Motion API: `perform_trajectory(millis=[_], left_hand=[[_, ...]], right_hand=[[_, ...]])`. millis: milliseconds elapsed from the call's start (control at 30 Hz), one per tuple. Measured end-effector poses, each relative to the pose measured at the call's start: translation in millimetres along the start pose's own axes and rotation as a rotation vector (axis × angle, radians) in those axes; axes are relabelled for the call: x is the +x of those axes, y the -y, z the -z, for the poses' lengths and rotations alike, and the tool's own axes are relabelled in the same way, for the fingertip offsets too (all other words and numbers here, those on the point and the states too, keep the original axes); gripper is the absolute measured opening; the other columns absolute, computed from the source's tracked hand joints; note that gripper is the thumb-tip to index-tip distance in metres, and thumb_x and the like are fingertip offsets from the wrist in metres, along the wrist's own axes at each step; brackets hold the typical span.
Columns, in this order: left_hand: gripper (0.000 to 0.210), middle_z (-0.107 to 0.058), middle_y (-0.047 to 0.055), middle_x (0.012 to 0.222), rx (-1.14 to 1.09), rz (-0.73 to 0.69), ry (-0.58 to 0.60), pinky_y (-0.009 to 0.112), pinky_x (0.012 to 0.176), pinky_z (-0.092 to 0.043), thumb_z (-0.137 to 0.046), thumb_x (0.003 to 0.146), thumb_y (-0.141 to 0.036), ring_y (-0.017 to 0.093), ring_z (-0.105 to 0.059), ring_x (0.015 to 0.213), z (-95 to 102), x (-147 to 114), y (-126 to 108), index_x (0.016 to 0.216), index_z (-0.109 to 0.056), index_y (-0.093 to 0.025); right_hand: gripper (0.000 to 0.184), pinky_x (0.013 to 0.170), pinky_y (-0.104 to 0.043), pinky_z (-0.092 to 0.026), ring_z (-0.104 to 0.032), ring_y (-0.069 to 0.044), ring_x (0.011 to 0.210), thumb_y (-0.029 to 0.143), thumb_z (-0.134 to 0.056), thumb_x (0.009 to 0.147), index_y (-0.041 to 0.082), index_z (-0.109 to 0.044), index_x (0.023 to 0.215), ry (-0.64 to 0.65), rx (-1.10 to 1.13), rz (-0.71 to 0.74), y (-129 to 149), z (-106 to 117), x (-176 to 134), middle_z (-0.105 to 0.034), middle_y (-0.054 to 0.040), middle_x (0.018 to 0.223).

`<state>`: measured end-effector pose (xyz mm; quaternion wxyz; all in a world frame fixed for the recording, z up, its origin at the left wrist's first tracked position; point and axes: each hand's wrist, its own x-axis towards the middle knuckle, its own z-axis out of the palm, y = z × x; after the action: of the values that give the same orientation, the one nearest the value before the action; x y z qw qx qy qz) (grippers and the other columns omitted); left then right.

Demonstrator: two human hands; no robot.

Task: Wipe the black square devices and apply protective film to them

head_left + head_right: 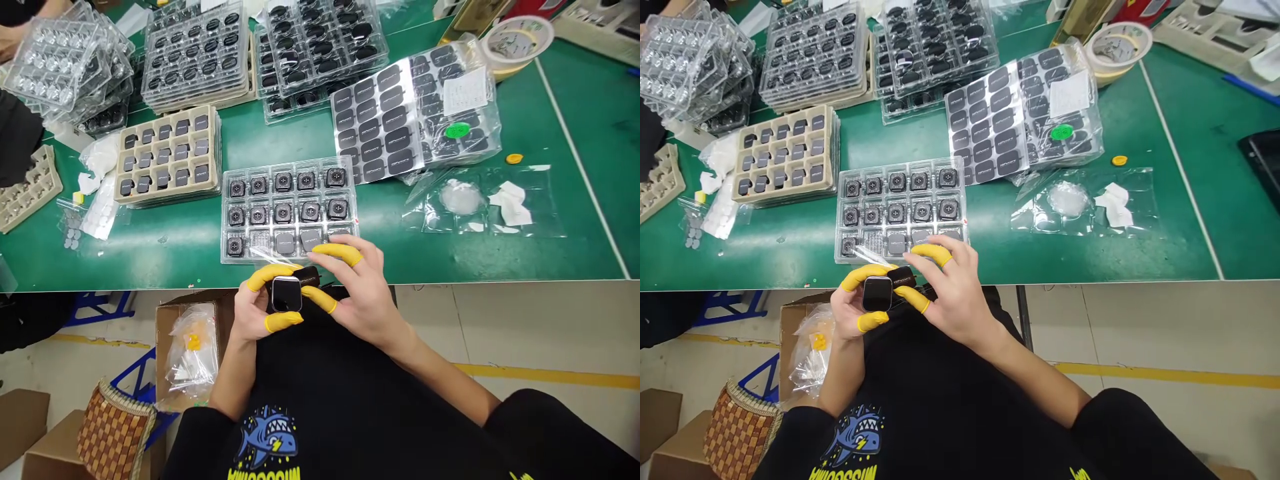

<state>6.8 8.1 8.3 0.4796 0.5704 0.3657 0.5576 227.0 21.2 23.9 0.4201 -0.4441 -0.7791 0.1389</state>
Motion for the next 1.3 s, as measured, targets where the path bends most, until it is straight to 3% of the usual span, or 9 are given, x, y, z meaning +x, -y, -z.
perform_trajectory(millis=[267,400,500,633,800,867,1067,1200,1300], left_hand=[[0.063,-0.084,0.010,0.121,0.063,-0.089,0.058,0.039,0.103,-0.068,-0.098,0.082,-0.050,0.027,-0.083,0.113,-0.2,2,-2,0.136,-0.079,-0.025],[0.064,-0.073,0.014,0.144,0.152,-0.194,0.035,0.051,0.114,-0.065,-0.099,0.081,-0.052,0.034,-0.075,0.134,10.6,4,-1,0.135,-0.079,-0.026],[0.066,-0.051,0.015,0.174,0.211,-0.204,0.021,0.067,0.125,-0.056,-0.098,0.077,-0.063,0.046,-0.054,0.161,23.6,4,0,0.132,-0.081,-0.030],[0.067,-0.045,0.014,0.180,0.200,-0.186,0.086,0.080,0.132,-0.042,-0.097,0.074,-0.070,0.051,-0.040,0.171,37.9,9,-2,0.127,-0.082,-0.032],[0.068,-0.058,0.021,0.170,0.140,-0.128,0.308,0.071,0.122,-0.057,-0.098,0.075,-0.065,0.048,-0.063,0.153,40.7,19,-8,0.128,-0.081,-0.028],[0.067,-0.066,0.021,0.162,0.134,-0.118,0.330,0.065,0.117,-0.061,-0.099,0.076,-0.062,0.044,-0.073,0.141,38.7,19,-9,0.129,-0.080,-0.026],[0.061,-0.083,0.014,0.122,0.219,-0.067,0.249,0.044,0.096,-0.069,-0.101,0.076,-0.055,0.031,-0.082,0.110,32.6,11,-12,0.125,-0.082,-0.024],[0.056,-0.083,0.011,0.115,0.265,-0.050,0.163,0.039,0.090,-0.069,-0.100,0.077,-0.054,0.027,-0.082,0.103,29.1,7,-16,0.121,-0.083,-0.023],[0.055,-0.083,0.011,0.115,0.276,-0.022,0.119,0.038,0.088,-0.068,-0.099,0.078,-0.053,0.027,-0.081,0.102,27.5,5,-18,0.121,-0.083,-0.022]], right_hand=[[0.016,0.092,-0.044,-0.059,-0.072,-0.027,0.108,0.025,-0.076,0.105,0.028,-0.071,0.120,0.081,0.304,-0.212,-2,6,-1,-0.078,-0.0061,0.110],[0.018,0.090,-0.039,-0.061,-0.072,-0.024,0.102,0.018,-0.078,0.102,0.028,-0.073,0.116,0.069,0.397,-0.268,-2,9,2,-0.076,-0.0044,0.107],[0.012,0.089,-0.036,-0.060,-0.072,-0.021,0.098,0.020,-0.079,0.101,0.027,-0.075,0.110,0.095,0.481,-0.314,-5,12,6,-0.076,-0.0027,0.103],[0.008,0.089,-0.036,-0.061,-0.075,-0.021,0.095,0.033,-0.080,0.101,0.026,-0.079,0.103,0.224,0.631,-0.380,-10,17,13,-0.079,-0.0029,0.100],[0.028,0.090,-0.038,-0.063,-0.078,-0.024,0.095,0.053,-0.081,0.099,0.025,-0.085,0.102,0.302,0.692,-0.462,-18,21,23,-0.083,-0.0062,0.103],[0.033,0.089,-0.039,-0.064,-0.079,-0.025,0.095,0.058,-0.080,0.099,0.026,-0.087,0.102,0.291,0.686,-0.478,-21,22,25,-0.084,-0.0069,0.104],[0.033,0.092,-0.039,-0.064,-0.079,-0.025,0.096,0.058,-0.080,0.097,0.026,-0.086,0.102,0.309,0.710,-0.504,-22,22,29,-0.084,-0.0061,0.103],[0.040,0.097,-0.041,-0.063,-0.076,-0.025,0.099,0.057,-0.088,0.090,0.025,-0.078,0.113,0.325,0.730,-0.559,-20,24,29,-0.080,-0.0055,0.104],[0.045,0.094,-0.040,-0.062,-0.074,-0.025,0.097,0.060,-0.093,0.084,0.025,-0.073,0.104,0.341,0.730,-0.589,-19,25,28,-0.078,-0.0051,0.104]])
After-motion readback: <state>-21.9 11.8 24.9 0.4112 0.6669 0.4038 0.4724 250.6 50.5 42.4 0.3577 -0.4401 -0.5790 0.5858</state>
